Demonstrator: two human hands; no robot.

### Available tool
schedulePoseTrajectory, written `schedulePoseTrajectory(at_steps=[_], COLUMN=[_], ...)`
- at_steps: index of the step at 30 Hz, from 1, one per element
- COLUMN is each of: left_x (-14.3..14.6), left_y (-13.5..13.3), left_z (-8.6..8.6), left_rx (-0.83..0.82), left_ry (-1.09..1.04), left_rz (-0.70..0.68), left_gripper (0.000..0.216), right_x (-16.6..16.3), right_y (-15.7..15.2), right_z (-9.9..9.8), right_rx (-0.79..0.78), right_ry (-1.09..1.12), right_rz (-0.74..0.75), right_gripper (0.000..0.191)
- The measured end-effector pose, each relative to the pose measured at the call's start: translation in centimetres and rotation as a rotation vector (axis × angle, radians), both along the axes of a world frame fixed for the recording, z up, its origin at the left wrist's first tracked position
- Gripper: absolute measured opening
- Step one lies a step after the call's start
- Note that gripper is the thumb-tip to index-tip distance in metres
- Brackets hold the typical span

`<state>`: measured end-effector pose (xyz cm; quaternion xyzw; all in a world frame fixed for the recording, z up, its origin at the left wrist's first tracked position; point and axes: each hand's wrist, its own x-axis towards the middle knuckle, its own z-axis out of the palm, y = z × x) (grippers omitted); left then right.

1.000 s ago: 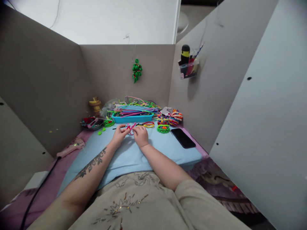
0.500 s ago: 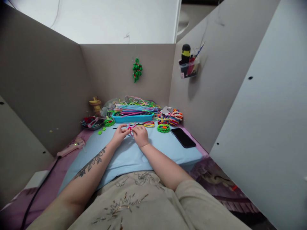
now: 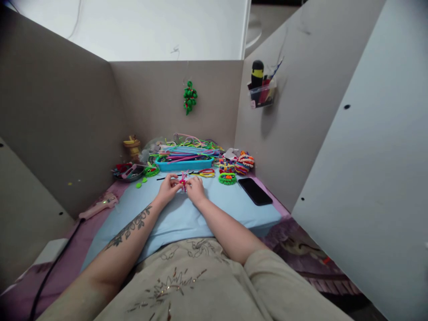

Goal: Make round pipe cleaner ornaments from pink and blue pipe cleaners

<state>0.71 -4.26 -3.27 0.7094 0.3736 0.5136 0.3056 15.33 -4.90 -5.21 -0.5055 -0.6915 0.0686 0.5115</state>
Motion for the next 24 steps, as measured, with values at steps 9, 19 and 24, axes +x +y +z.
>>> schedulePoseTrajectory(at_steps=[9, 19, 24], left_x=[0.0, -0.3, -0.3], left_y=[0.1, 0.6, 0.4], left_z=[0.1, 0.0, 0.2], left_rx=[-0.030, -0.241, -0.201], left_ry=[-0.019, -0.240, -0.219], left_rz=[0.040, -0.149, -0.172], left_gripper=[0.036, 0.039, 0.037], right_x=[0.0, 0.2, 0.2], right_y=[0.5, -0.6, -0.8], right_z=[-0.2, 0.6, 0.7], right_rx=[-0.032, 0.126, 0.120], right_ry=[0.028, 0.004, 0.020], right_rz=[0.095, 0.051, 0.067], right_gripper=[0.008, 0.007, 0.010])
